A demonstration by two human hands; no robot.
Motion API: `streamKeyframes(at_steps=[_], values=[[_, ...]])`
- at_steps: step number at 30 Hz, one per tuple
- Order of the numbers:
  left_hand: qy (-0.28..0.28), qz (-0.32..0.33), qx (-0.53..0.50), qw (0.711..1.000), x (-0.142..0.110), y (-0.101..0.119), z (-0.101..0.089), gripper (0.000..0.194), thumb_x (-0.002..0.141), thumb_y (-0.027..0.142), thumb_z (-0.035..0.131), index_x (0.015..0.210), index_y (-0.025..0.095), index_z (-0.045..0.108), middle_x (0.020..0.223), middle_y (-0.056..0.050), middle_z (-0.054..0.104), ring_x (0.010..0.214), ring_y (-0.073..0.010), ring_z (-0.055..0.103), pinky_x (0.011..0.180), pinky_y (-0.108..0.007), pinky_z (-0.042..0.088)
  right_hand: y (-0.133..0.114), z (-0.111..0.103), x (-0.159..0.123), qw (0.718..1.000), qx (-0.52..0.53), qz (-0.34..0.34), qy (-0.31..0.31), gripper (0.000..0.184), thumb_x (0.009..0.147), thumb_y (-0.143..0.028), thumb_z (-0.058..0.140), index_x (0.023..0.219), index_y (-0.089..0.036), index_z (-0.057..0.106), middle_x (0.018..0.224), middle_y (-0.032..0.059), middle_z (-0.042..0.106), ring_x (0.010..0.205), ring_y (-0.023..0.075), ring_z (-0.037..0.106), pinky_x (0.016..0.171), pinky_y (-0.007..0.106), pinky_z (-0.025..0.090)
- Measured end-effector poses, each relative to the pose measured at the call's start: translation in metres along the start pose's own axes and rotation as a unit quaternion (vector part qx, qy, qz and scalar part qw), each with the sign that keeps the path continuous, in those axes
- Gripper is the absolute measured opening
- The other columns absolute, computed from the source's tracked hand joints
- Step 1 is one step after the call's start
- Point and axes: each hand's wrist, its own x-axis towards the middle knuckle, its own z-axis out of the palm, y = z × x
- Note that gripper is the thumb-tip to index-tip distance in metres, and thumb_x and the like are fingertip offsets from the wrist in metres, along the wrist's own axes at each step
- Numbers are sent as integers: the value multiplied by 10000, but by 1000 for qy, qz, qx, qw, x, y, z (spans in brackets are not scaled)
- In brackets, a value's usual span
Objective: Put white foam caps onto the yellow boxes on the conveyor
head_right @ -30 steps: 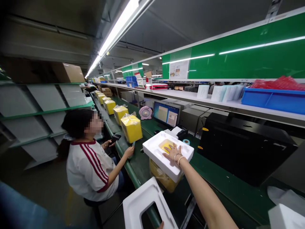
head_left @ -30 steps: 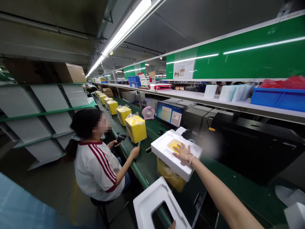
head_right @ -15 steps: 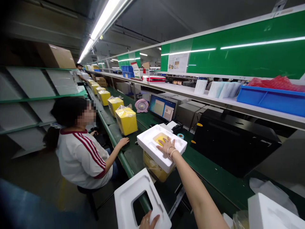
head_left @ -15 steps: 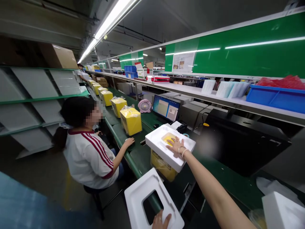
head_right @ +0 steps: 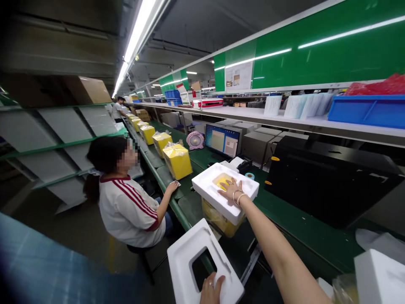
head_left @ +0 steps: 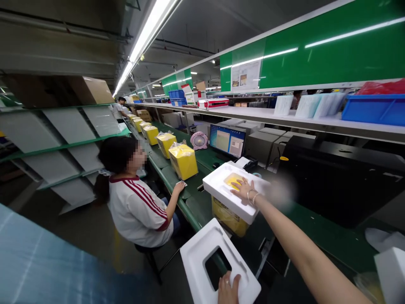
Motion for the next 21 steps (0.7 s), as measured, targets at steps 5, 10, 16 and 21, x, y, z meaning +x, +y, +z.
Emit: streamKeyframes(at_steps=[5,10,16,21], values=[[-50,16,-28,998,-3,-4,-15,753,568,248,671,1312,186,572,1389,-179,495,1292,-400,428,1114,-553,306,-10,-14,-4,1000,14,24,-15,636,877,-660,222,1445,-390,317,1565,12,234,1455,327,-19,1085,674,-67],[-10,70,-20,997,-16,-1,-40,855,517,226,636,1357,120,517,1417,-221,437,1321,-410,386,1122,-567,298,-6,-12,-4,999,27,25,-12,699,852,-708,215,1449,-363,330,1575,27,212,1456,328,-42,1072,680,-95],[50,72,-56,995,-28,13,-79,802,538,230,633,1323,108,529,1401,-215,445,1308,-401,401,1093,-561,345,-2,-13,-8,999,43,5,-3,685,858,-672,249,1450,-340,340,1568,38,236,1461,315,-47,1095,642,-103],[47,45,-95,993,-32,13,-105,787,587,237,629,1350,110,482,1427,-204,417,1338,-368,375,1098,-502,369,-4,-38,-38,993,114,-20,36,748,826,-632,416,1457,-235,354,1566,74,236,1460,309,74,1164,548,28]])
